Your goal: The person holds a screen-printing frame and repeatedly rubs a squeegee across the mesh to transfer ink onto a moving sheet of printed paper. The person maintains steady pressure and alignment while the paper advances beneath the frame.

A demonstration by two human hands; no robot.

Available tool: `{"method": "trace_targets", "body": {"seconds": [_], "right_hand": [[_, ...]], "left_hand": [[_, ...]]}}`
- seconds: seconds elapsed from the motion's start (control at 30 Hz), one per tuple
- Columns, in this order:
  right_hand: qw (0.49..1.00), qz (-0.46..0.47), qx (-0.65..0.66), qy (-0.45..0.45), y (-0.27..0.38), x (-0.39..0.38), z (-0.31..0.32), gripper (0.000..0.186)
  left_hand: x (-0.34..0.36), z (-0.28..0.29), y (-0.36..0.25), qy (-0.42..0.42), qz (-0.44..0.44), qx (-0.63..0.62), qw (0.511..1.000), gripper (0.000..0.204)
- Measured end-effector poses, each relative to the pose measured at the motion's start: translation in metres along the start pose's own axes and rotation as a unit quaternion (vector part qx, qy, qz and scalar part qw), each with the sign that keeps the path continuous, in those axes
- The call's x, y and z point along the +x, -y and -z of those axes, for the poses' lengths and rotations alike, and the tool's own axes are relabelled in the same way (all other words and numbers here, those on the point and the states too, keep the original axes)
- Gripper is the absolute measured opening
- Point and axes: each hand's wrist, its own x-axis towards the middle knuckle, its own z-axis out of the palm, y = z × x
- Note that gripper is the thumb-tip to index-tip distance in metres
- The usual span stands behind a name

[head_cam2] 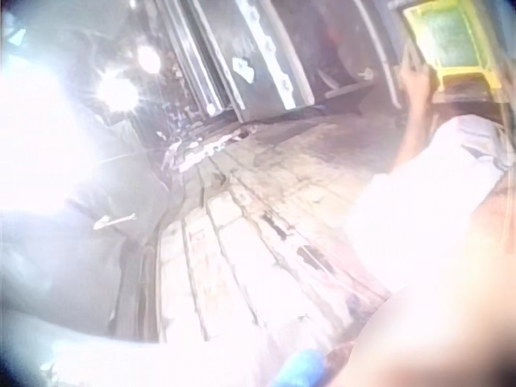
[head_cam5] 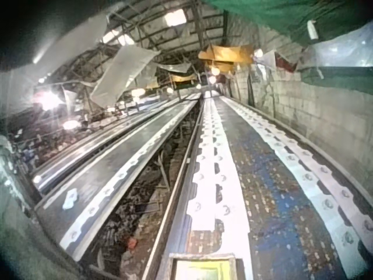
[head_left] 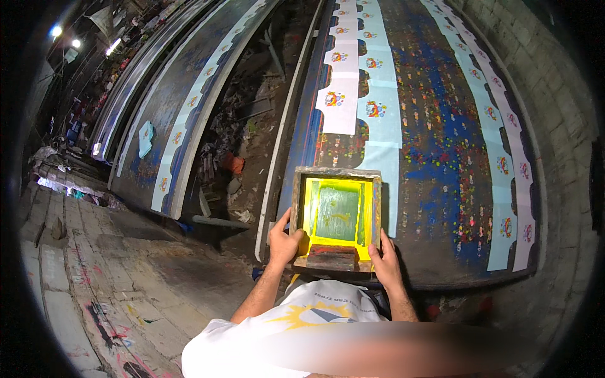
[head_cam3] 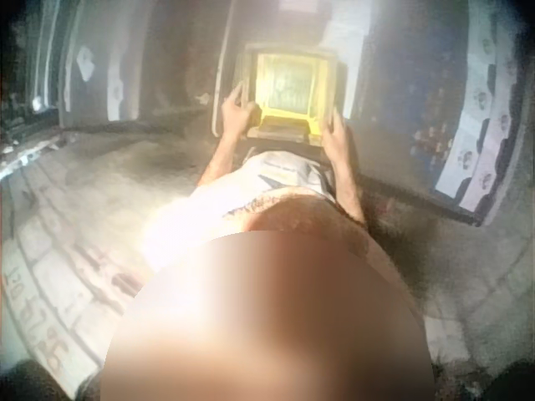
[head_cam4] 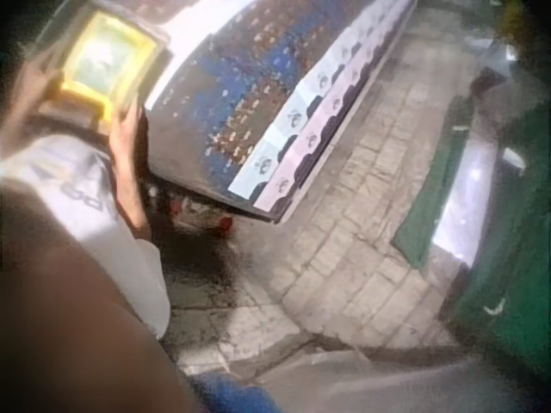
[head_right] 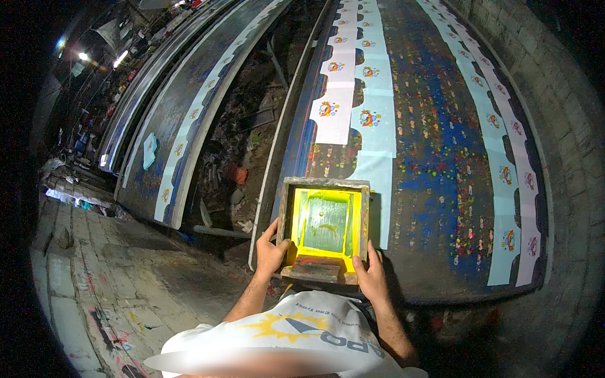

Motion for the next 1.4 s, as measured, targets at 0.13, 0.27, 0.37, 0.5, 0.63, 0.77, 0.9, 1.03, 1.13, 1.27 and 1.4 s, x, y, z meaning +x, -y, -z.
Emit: {"method": "trace_targets", "body": {"seconds": [0.13, 0.27, 0.37, 0.5, 0.63, 0.77, 0.9, 1.03, 1.13, 1.27, 1.4], "right_hand": [[0.998, -0.033, -0.043, -0.03, 0.006, 0.005, 0.021, 0.088], [0.999, -0.008, 0.02, -0.047, 0.012, 0.017, 0.033, 0.091], [0.997, -0.035, -0.031, -0.069, 0.02, 0.022, 0.039, 0.092], [0.993, -0.035, -0.072, -0.088, 0.024, 0.033, 0.041, 0.094], [0.991, -0.043, -0.079, -0.097, 0.022, 0.031, 0.032, 0.093], [0.992, -0.031, -0.064, -0.108, 0.026, 0.019, 0.024, 0.094], [0.991, -0.051, -0.083, -0.095, 0.028, 0.008, 0.031, 0.09], [0.996, -0.036, -0.058, -0.062, 0.019, 0.006, 0.056, 0.094], [0.994, -0.028, -0.089, -0.05, 0.005, 0.003, 0.085, 0.093], [0.997, -0.013, -0.07, -0.035, -0.008, -0.013, 0.154, 0.091], [0.998, -0.017, -0.041, -0.053, -0.022, -0.041, 0.245, 0.089]], "left_hand": [[0.022, -0.027, -0.022, 0.023, -0.011, 0.004, 1.0, 0.074], [0.047, -0.052, -0.027, 0.052, -0.014, -0.023, 0.998, 0.075], [0.058, -0.068, -0.021, 0.07, -0.016, -0.032, 0.997, 0.075], [0.073, -0.084, -0.008, 0.089, -0.007, 0.016, 0.996, 0.076], [0.09, -0.084, -0.001, 0.109, -0.012, -0.05, 0.993, 0.075], [0.091, -0.074, -0.009, 0.115, -0.056, -0.02, 0.992, 0.073], [0.074, -0.073, -0.015, 0.097, -0.05, 0.027, 0.994, 0.074], [0.052, -0.086, -0.012, 0.07, -0.049, -0.022, 0.996, 0.073], [0.032, -0.109, -0.015, 0.057, -0.023, -0.009, 0.998, 0.072], [-0.007, -0.161, -0.039, 0.044, -0.032, -0.047, 0.997, 0.071], [-0.056, -0.237, -0.081, 0.052, -0.023, -0.057, 0.997, 0.071]]}}
